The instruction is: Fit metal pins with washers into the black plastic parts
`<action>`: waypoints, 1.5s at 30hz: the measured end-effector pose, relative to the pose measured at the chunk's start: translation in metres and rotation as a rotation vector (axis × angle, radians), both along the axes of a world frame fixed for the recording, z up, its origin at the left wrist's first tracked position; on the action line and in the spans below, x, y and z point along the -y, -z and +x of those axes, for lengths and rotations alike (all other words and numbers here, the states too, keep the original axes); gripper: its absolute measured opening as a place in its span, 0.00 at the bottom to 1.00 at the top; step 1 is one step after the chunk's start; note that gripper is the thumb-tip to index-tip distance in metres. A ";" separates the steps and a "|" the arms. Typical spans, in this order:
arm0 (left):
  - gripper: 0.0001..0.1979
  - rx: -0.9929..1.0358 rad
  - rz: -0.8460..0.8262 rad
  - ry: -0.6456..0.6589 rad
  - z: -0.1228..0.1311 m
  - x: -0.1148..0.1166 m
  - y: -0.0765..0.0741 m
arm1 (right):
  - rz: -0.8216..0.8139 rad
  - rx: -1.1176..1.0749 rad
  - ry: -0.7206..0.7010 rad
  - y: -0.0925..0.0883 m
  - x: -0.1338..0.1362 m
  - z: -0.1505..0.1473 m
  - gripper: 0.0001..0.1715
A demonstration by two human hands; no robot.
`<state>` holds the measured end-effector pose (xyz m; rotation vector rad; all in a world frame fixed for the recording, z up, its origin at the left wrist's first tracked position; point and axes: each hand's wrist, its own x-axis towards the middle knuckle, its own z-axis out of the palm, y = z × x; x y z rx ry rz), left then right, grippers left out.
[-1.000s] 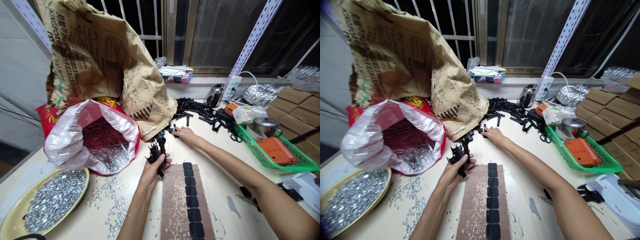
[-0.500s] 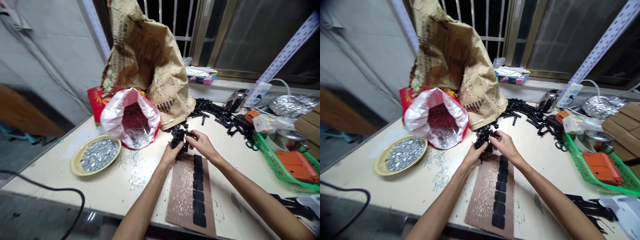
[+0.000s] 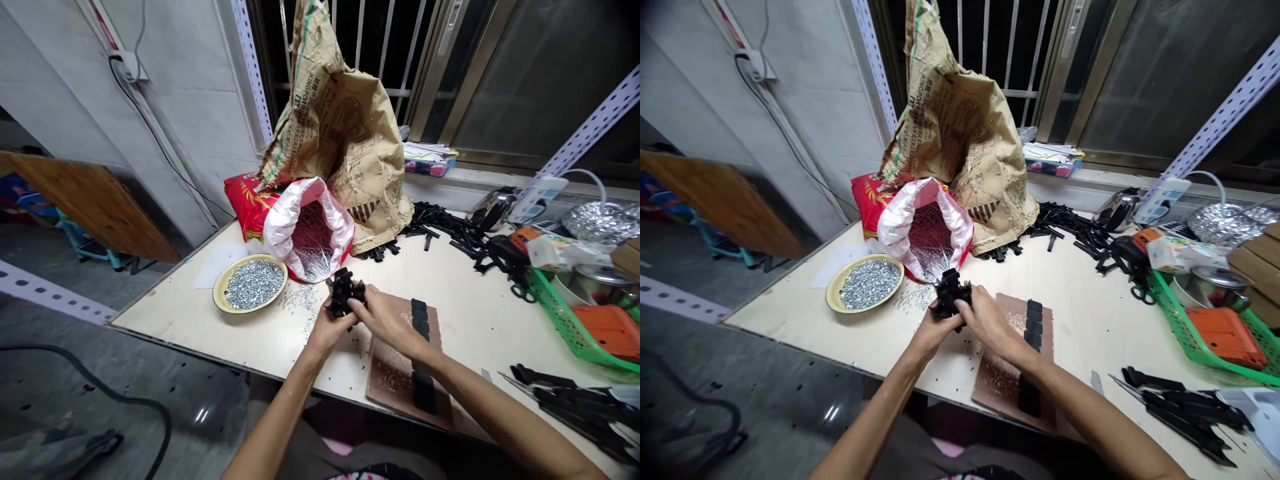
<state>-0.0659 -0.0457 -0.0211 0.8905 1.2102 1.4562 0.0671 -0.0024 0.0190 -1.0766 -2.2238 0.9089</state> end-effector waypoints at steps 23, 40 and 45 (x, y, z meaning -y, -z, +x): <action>0.18 0.236 -0.071 -0.298 -0.063 0.050 0.021 | 0.191 0.555 0.172 0.045 -0.092 -0.144 0.14; 0.18 0.123 -0.074 -0.207 -0.048 0.048 0.025 | -0.147 -0.515 -0.086 -0.023 -0.037 -0.047 0.15; 0.22 0.098 -0.009 -0.210 -0.039 0.049 0.018 | -0.203 -0.700 -0.083 -0.034 -0.030 -0.049 0.21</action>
